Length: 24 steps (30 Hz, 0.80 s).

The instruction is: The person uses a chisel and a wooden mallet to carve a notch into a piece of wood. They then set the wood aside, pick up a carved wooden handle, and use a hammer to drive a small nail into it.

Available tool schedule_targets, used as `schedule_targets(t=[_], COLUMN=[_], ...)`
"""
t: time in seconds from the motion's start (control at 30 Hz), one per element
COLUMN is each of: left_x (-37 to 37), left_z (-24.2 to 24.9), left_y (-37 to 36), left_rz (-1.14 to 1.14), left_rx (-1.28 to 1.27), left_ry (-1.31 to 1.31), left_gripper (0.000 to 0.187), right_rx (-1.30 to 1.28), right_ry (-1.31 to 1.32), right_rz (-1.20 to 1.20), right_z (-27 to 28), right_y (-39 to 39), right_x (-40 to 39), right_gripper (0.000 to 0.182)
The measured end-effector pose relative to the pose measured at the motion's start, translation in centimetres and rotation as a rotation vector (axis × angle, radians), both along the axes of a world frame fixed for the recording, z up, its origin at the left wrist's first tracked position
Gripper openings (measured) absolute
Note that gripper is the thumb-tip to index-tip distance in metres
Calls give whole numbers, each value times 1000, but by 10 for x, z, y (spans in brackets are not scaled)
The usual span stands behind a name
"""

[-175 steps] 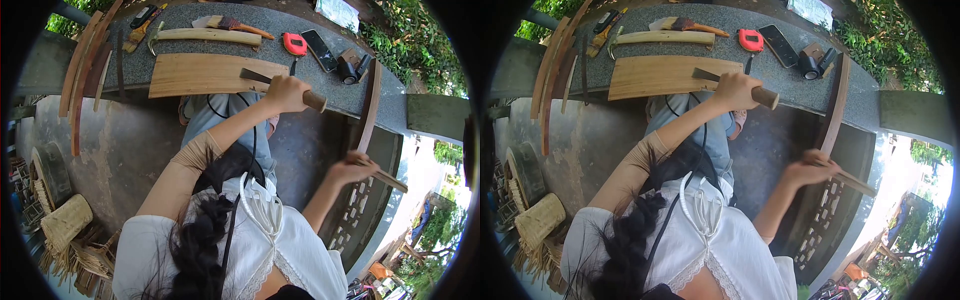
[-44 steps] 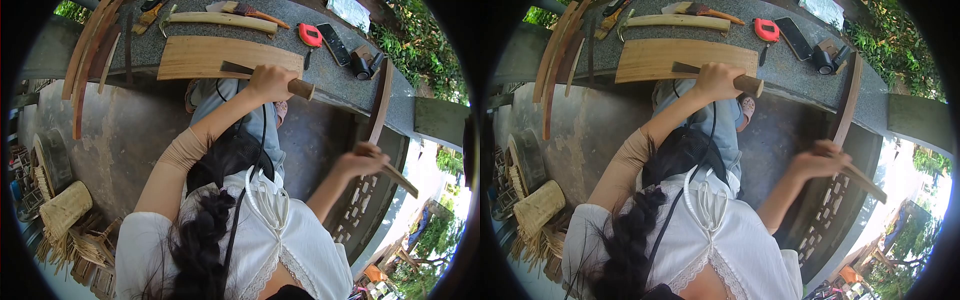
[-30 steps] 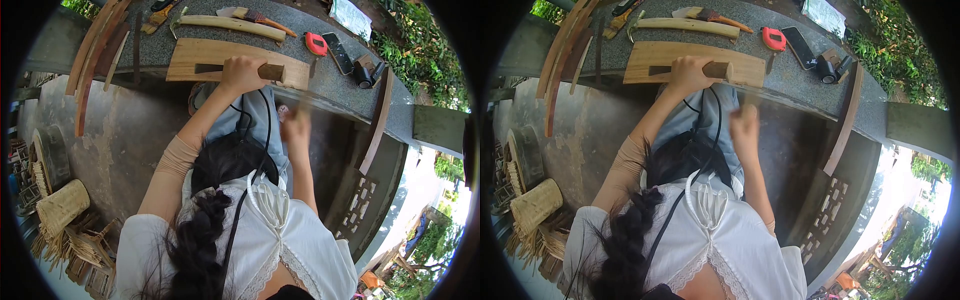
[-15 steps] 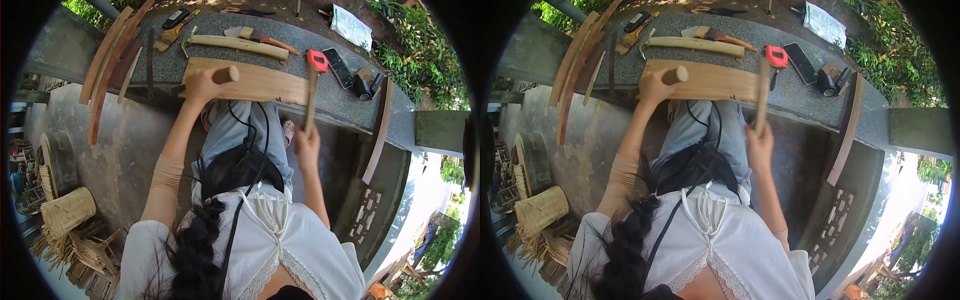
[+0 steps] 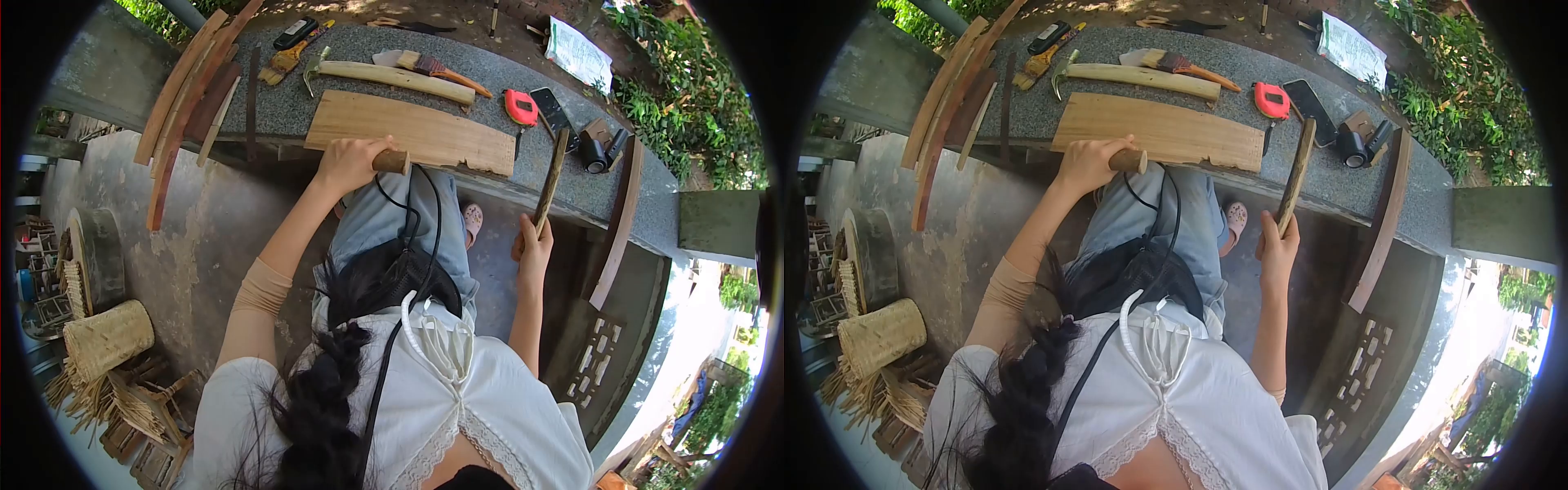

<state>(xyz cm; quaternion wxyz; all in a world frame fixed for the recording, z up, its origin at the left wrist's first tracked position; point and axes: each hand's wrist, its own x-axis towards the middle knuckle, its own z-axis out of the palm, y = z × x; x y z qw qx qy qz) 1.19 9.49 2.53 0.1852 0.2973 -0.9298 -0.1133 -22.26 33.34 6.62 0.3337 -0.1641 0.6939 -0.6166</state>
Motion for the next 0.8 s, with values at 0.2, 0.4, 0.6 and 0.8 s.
schedule_targets(t=[0.2, 0.4, 0.6, 0.8], left_x=[-17, -27, -96, -190], left_z=[14, 13, 50, 17], left_y=[-4, -16, 39, 81], left_rz=[166, 204, -146, -404], left_rx=[76, 87, 22, 64], left_ry=[-102, -18, 178, 221], left_gripper=[38, 40, 32, 23], right_rx=[-13, 16, 102, 61], right_ry=[-20, -36, -64, -45], right_rz=[-31, -17, 45, -205], right_z=[-5, -9, -25, -29], right_y=[4, 8, 21, 61], right_x=[-4, 0, 6, -27], right_gripper=[16, 16, 22, 28])
